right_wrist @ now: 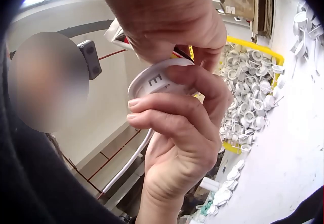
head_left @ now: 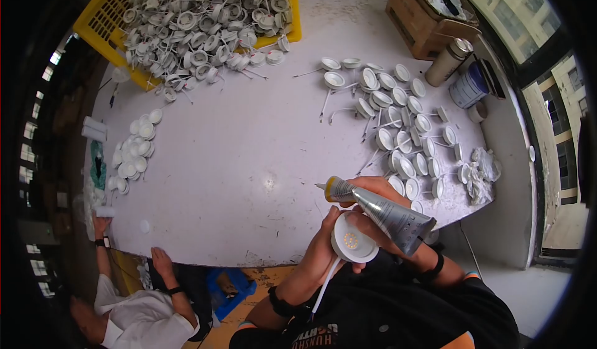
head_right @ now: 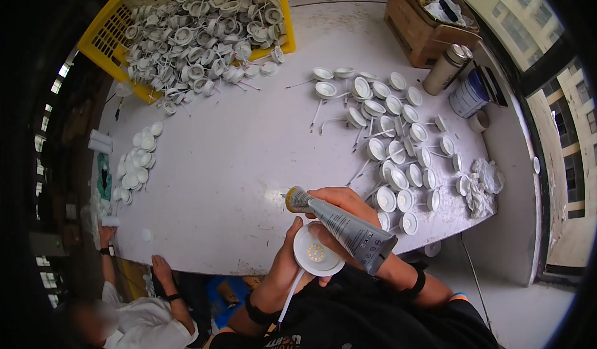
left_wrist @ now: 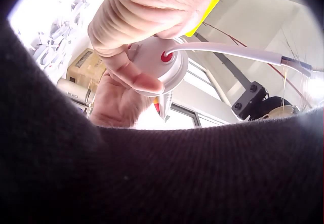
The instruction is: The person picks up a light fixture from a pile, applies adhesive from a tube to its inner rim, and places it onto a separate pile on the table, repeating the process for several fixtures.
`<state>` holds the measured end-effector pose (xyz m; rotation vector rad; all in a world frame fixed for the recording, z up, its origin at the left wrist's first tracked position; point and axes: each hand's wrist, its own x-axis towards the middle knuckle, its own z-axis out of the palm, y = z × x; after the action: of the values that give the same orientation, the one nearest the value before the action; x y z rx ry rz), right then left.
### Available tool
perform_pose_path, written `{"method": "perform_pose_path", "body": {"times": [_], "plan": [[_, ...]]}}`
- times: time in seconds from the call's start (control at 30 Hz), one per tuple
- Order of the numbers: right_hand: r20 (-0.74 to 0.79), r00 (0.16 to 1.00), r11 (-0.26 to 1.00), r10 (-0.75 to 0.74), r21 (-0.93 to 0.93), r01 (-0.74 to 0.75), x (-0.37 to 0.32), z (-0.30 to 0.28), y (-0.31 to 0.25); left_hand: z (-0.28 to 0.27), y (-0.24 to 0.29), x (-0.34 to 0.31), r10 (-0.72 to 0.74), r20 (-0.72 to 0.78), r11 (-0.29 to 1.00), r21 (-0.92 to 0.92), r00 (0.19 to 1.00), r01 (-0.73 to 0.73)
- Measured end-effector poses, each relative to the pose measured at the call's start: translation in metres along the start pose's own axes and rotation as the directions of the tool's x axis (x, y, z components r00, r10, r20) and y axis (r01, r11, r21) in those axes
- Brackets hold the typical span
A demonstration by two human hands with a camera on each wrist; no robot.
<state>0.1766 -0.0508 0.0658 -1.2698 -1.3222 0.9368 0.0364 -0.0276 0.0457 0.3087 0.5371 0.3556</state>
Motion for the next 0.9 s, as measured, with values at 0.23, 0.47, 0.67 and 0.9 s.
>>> {"method": "perform_pose_path", "body": {"times": [0.23,0.47,0.67,0.9], "plan": [[-0.006,0.984,0.96,-0.178,-0.22,0.172,0.002,0.0,0.0,0.001,0.0,0.0,0.036,0.009,0.999,0.022,0.999,-0.036],[-0.065,0.997,0.994,-0.044,-0.106,0.037,-0.003,0.002,0.007,-0.005,-0.002,0.0,-0.007,0.027,1.0,-0.013,1.0,0.008],[-0.049,0.993,0.986,-0.104,-0.134,0.096,-0.003,0.002,0.008,-0.004,-0.001,0.002,-0.017,0.045,0.999,-0.028,0.999,0.019],[0.028,0.987,0.956,-0.159,-0.245,0.161,0.0,-0.003,0.005,-0.007,0.0,0.005,-0.028,0.08,0.998,-0.05,0.996,0.032]]}}
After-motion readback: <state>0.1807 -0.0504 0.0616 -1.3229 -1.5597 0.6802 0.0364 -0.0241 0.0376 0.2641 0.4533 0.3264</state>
